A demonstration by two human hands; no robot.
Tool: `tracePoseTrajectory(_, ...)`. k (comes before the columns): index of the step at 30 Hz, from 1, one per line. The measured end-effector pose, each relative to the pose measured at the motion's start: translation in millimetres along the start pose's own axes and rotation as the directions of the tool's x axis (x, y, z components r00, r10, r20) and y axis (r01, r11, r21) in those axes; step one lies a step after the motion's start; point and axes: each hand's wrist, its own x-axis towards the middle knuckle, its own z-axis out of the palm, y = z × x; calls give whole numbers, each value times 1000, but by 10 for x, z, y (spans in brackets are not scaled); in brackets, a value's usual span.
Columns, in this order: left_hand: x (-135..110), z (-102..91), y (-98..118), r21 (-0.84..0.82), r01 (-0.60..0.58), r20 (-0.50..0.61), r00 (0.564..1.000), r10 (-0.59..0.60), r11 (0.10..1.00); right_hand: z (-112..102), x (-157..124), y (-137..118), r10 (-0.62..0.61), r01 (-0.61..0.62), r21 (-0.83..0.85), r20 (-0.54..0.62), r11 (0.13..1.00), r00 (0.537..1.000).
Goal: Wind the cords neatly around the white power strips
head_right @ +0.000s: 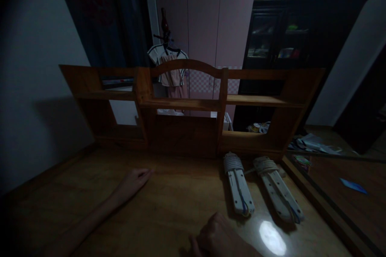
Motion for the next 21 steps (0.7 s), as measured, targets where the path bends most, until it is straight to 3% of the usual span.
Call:
tracePoseTrajectory(7, 81, -2, -120, -11, 7, -30, 1000, -7, 1000, -237, 51, -28, 48, -48, -3, -12, 999, 999)
tracePoseTrajectory(12, 63, -8, -105, -20, -10, -27, 1000, 10, 1000, -108, 68, -45, 54, -56, -35, -55, 998, 997)
tracePoseTrajectory(15, 46, -16, -92, -22, -24, -31, 999, 23, 999, -108, 76, 8, 101, -103, -3, -159, 995, 982)
tracePoseTrajectory(18, 53, -19, -103, -26, -32, -36, 999, 31, 999, -360, 77, 133, 262, -253, 73, -347, 965, 900)
tracePoseTrajectory(21, 64, -21, -112, -29, -40, -34, 999, 39, 999, -777, 41, 290, 483, -478, 138, -468, 867, 740)
